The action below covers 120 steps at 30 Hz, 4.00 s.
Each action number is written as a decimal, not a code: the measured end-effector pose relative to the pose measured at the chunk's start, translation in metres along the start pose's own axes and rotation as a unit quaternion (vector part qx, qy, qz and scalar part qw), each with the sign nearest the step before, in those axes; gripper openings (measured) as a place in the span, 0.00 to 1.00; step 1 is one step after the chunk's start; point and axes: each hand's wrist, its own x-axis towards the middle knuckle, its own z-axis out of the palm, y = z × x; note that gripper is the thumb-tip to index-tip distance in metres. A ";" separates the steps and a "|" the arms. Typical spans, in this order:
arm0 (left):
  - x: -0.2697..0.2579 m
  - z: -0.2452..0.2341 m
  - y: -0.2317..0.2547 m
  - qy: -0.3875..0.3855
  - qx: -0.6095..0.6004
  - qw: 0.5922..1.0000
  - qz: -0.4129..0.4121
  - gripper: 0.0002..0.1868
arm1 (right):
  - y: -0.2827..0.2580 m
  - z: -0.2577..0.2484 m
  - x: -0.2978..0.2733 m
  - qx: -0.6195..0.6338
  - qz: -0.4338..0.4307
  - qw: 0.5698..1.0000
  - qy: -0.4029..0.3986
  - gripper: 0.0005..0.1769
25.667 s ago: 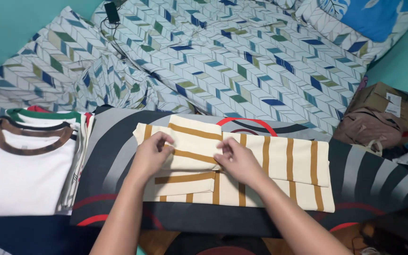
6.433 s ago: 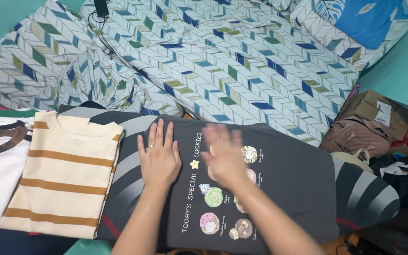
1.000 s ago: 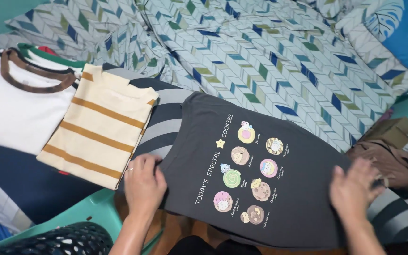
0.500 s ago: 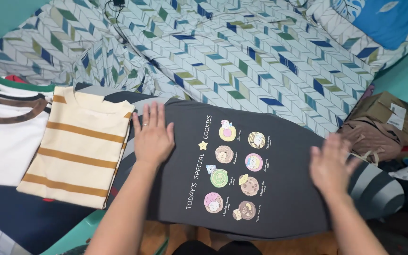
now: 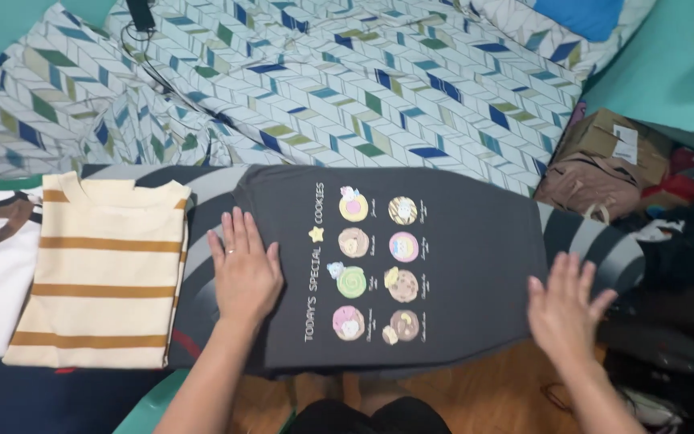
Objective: Folding various shirts on an ironing board.
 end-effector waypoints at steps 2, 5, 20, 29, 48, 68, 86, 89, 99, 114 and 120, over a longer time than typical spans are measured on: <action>-0.018 0.005 0.037 0.028 -0.036 0.998 0.040 0.36 | -0.063 0.000 -0.013 -0.001 -0.042 0.999 0.016 0.38; -0.048 0.000 0.088 0.020 -0.124 0.984 0.127 0.34 | -0.155 -0.003 -0.040 0.042 -0.154 0.987 0.002 0.40; -0.202 0.019 -0.091 0.089 -0.176 0.955 -0.221 0.18 | 0.115 0.116 -0.106 0.559 0.234 0.792 -0.071 0.38; -0.202 0.040 -0.068 -0.143 -0.559 0.768 -0.278 0.20 | 0.052 0.029 -0.130 0.653 0.280 0.686 -0.158 0.27; -0.085 -0.109 -0.057 -0.017 -0.502 0.858 0.106 0.10 | 0.035 -0.073 -0.074 0.741 0.080 0.666 0.027 0.12; -0.052 -0.053 -0.070 -0.129 -0.533 0.771 -0.322 0.21 | 0.072 -0.022 0.011 0.527 0.179 0.816 -0.155 0.16; -0.067 -0.054 0.060 0.045 -0.257 0.964 0.044 0.22 | -0.131 -0.079 -0.003 0.183 -0.091 0.978 -0.034 0.17; -0.067 -0.026 0.100 0.011 -0.268 0.953 0.142 0.28 | -0.181 -0.046 -0.006 0.233 -0.218 0.948 0.004 0.31; -0.083 -0.020 0.009 -0.023 0.029 0.999 -0.015 0.39 | -0.018 0.015 -0.019 0.006 0.019 1.000 -0.019 0.44; -0.031 -0.043 -0.018 0.045 -0.118 0.990 -0.061 0.30 | -0.087 -0.056 0.016 0.184 -0.124 0.973 0.055 0.29; 0.058 -0.017 0.004 -0.100 -0.263 0.941 -0.186 0.28 | -0.209 -0.032 0.074 0.404 0.034 0.895 -0.185 0.28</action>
